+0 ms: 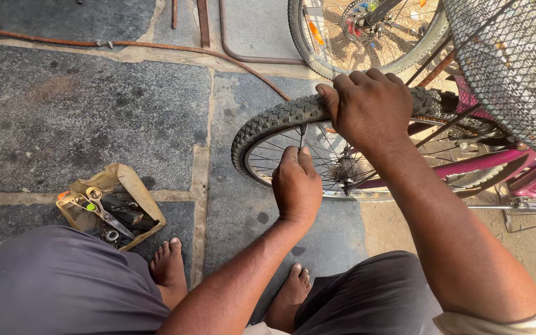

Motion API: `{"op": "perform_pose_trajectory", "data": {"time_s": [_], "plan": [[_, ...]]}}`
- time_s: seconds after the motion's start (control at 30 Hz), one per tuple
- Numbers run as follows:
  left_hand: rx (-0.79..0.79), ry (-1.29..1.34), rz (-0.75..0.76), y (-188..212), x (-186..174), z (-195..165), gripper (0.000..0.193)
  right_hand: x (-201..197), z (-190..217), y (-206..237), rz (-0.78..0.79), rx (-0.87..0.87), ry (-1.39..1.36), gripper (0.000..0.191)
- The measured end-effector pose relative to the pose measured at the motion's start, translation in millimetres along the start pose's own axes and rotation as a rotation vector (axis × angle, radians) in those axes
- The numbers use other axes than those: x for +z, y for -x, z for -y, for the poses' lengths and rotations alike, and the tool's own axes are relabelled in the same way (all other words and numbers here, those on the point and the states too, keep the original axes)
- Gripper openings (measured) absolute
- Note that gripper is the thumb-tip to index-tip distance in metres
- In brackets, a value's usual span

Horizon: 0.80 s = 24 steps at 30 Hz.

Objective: The person pries the tire off the rim of a bicycle wheel using a tire lever and their hands.

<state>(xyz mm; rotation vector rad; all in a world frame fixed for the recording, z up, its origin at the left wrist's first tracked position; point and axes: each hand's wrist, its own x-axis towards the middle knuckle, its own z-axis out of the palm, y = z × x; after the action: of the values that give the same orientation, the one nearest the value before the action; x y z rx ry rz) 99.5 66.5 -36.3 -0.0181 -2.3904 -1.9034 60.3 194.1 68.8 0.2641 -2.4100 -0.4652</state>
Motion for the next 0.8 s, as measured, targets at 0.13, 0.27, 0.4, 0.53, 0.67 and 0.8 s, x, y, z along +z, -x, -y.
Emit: {"op": "perform_pose_trajectory", "data": {"time_s": [0.13,0.27,0.4,0.53,0.67,0.8], "plan": [[-0.024,0.059,-0.007,5.3,15.2,8.3,0.024,3.2,0.5,4.4,-0.039,-0.020,0.013,0.042],[0.082,0.074,-0.069,1.6,22.9,18.1,0.026,6.8,-1.1,3.6,-0.051,0.007,-0.020,0.042],[0.039,-0.051,0.104,-16.8,-6.4,14.9,0.027,7.9,-1.5,-2.9,-0.043,-0.006,-0.014,0.040],[0.027,-0.271,0.387,-69.9,-48.6,-8.9,0.024,5.8,2.1,-6.6,-0.008,0.026,-0.035,0.041],[-0.195,-0.549,0.910,-122.9,-48.1,-30.2,0.024,5.4,2.2,-8.4,0.019,0.039,-0.010,0.042],[-0.177,-0.369,0.544,-103.6,-24.1,-18.3,0.024,9.4,-0.5,-11.4,0.020,0.050,0.009,0.043]]}}
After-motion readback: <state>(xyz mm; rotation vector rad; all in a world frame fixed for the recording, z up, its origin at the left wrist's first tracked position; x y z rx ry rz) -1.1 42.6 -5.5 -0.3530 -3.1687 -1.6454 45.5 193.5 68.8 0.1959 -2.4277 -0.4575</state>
